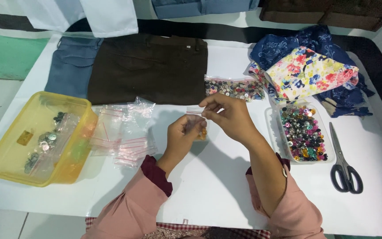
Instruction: The person sorts buttons by selecting individual buttons from a container by hand and placing them into small plastic bags.
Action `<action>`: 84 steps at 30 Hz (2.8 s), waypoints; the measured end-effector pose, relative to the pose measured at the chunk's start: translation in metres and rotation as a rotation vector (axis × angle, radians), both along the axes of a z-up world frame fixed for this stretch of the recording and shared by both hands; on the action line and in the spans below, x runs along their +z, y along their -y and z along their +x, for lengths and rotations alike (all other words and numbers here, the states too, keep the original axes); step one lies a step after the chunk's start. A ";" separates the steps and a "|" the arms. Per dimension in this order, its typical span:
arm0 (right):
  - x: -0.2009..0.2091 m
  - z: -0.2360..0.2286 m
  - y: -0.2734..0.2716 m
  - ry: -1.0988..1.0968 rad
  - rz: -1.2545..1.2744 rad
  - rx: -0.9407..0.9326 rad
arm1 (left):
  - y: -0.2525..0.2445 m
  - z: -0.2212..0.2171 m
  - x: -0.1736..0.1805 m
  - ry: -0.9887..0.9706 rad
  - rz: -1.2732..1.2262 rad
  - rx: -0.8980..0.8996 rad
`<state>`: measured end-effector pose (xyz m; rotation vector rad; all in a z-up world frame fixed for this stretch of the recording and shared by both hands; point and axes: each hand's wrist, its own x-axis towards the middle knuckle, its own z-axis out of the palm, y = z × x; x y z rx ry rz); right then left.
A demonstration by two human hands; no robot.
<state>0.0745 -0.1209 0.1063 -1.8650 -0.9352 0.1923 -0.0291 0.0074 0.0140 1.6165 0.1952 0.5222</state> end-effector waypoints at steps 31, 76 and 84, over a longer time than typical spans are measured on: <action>0.015 -0.126 -0.275 -0.423 0.220 0.651 | -0.207 -0.218 0.108 -0.373 0.291 0.546; 0.006 -0.175 -0.345 -0.099 -0.617 1.180 | -0.231 -0.261 0.086 -0.362 0.820 0.796; -0.024 -0.188 -0.346 0.516 -0.685 0.925 | -0.227 -0.258 0.077 -0.812 1.002 0.484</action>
